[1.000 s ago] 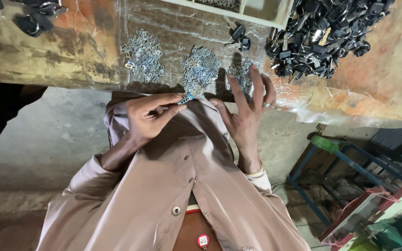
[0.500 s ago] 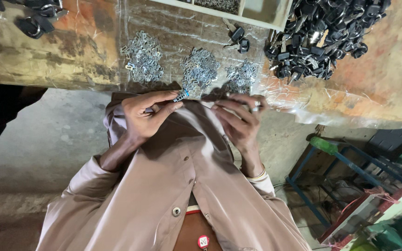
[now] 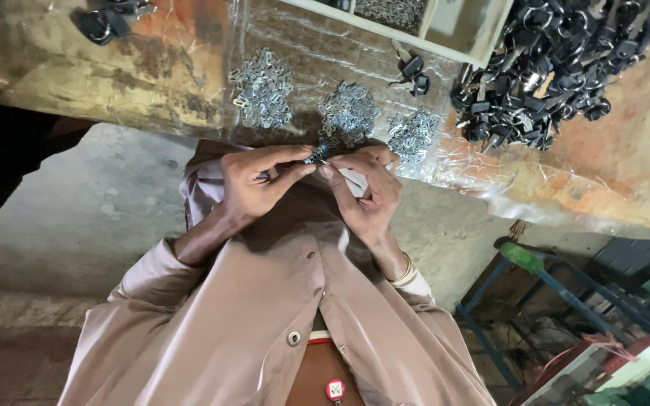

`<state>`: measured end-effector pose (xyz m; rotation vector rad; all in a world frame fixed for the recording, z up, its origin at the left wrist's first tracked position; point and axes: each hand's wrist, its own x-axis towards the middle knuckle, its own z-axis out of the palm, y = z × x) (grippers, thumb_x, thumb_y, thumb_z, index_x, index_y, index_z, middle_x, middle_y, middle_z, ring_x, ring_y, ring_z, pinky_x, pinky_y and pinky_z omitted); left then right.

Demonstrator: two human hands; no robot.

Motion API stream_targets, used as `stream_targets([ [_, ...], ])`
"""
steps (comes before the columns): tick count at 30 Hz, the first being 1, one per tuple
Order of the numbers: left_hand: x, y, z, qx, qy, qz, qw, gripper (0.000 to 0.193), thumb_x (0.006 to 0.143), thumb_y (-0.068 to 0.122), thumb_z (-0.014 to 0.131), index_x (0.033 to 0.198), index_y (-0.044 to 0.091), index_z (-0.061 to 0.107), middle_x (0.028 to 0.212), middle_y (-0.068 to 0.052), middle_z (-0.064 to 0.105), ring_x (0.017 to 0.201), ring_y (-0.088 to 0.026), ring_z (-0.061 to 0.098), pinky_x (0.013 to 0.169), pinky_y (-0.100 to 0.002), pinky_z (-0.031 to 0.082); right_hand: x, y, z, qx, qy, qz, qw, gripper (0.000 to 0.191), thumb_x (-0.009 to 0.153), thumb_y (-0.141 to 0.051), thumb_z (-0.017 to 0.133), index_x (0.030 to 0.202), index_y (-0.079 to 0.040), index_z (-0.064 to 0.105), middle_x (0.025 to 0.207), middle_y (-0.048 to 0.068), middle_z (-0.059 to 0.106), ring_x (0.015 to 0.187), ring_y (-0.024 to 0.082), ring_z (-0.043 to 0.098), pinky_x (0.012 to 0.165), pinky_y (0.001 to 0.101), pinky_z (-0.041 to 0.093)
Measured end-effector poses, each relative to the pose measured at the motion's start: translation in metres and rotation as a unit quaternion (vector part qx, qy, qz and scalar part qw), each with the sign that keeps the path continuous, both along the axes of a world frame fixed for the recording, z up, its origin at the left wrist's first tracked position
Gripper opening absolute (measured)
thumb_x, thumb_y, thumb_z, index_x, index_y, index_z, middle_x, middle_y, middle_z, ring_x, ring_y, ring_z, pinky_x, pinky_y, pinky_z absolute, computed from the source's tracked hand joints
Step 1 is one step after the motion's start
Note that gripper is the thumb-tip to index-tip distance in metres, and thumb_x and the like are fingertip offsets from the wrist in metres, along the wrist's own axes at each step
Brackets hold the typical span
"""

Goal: The person assembles padlock cylinders at a workbench. They pick small metal pins and springs from a compartment tray, insert them by hand into a lock core held in both hands, and place finished cores with a pile of padlocks on the table.

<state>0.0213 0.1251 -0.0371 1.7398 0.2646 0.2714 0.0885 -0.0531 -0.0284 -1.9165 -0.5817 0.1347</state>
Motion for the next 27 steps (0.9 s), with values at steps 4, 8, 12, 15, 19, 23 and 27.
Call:
stream_targets([
  [4, -0.006, -0.002, -0.009, 0.024, 0.006, -0.007, 1.0, 0.024, 0.088, 0.002, 0.084, 0.111, 0.002, 0.077, 0.114, -0.011, 0.078, 0.083, -0.013, 0.077, 0.058, -0.024, 0.055, -0.001, -0.002, -0.005, 0.045, 0.08, 0.003, 0.996, 0.032, 0.09, 0.001, 0.083, 0.116, -0.003, 0.064, 0.101, 0.003, 0.075, 0.096, 0.015, 0.066, 0.089, 0.0301, 0.051],
  [8, -0.01, -0.001, -0.014, 0.084, -0.047, -0.026, 0.995, 0.023, 0.091, 0.0, 0.081, 0.114, 0.001, 0.075, 0.117, -0.012, 0.077, 0.101, -0.021, 0.079, 0.08, -0.029, 0.064, 0.003, -0.006, 0.002, -0.06, -0.027, 0.032, 0.997, 0.035, 0.087, -0.004, 0.084, 0.116, -0.002, 0.064, 0.097, 0.001, 0.076, 0.095, 0.015, 0.065, 0.095, 0.0348, 0.039],
  [12, -0.014, 0.004, -0.015, 0.119, -0.068, -0.029, 0.99, 0.022, 0.09, 0.0, 0.082, 0.111, 0.001, 0.076, 0.114, -0.013, 0.077, 0.101, -0.023, 0.078, 0.082, -0.031, 0.065, 0.008, -0.002, 0.013, -0.149, -0.114, 0.078, 0.979, 0.023, 0.086, -0.01, 0.086, 0.106, -0.014, 0.074, 0.102, -0.003, 0.076, 0.097, 0.017, 0.062, 0.098, 0.0348, 0.034],
  [15, -0.019, 0.011, -0.012, 0.105, -0.043, -0.007, 0.994, 0.023, 0.09, 0.0, 0.083, 0.111, 0.0, 0.076, 0.113, -0.014, 0.077, 0.099, -0.022, 0.079, 0.081, -0.03, 0.065, 0.016, 0.005, 0.017, -0.183, -0.096, 0.131, 0.97, 0.025, 0.089, -0.015, 0.09, 0.112, -0.02, 0.081, 0.109, -0.005, 0.068, 0.102, 0.017, 0.057, 0.097, 0.0385, 0.031],
  [19, -0.027, 0.022, -0.008, 0.057, -0.001, 0.041, 0.998, 0.023, 0.09, 0.002, 0.084, 0.112, 0.0, 0.076, 0.114, -0.013, 0.077, 0.099, -0.02, 0.079, 0.083, -0.029, 0.064, 0.022, 0.018, 0.015, -0.219, -0.16, 0.11, 0.956, 0.031, 0.095, -0.022, 0.084, 0.125, -0.025, 0.077, 0.14, 0.002, 0.051, 0.128, 0.025, 0.046, 0.109, 0.0466, 0.027],
  [23, -0.032, 0.025, -0.006, 0.034, 0.024, 0.08, 0.996, 0.023, 0.089, 0.003, 0.086, 0.109, -0.001, 0.077, 0.112, -0.013, 0.078, 0.093, -0.018, 0.078, 0.077, -0.026, 0.061, 0.022, 0.023, 0.011, -0.276, -0.177, 0.104, 0.939, 0.036, 0.098, -0.036, 0.082, 0.13, -0.025, 0.071, 0.157, 0.008, 0.044, 0.146, 0.034, 0.035, 0.121, 0.0553, 0.019],
  [27, -0.033, 0.026, -0.008, 0.033, 0.024, 0.087, 0.995, 0.022, 0.092, 0.003, 0.085, 0.112, 0.0, 0.076, 0.114, -0.012, 0.078, 0.098, -0.016, 0.077, 0.082, -0.026, 0.061, 0.02, 0.018, 0.01, -0.248, -0.128, 0.091, 0.956, 0.046, 0.099, -0.04, 0.083, 0.137, -0.02, 0.068, 0.159, 0.008, 0.042, 0.148, 0.035, 0.034, 0.123, 0.0564, 0.019],
])
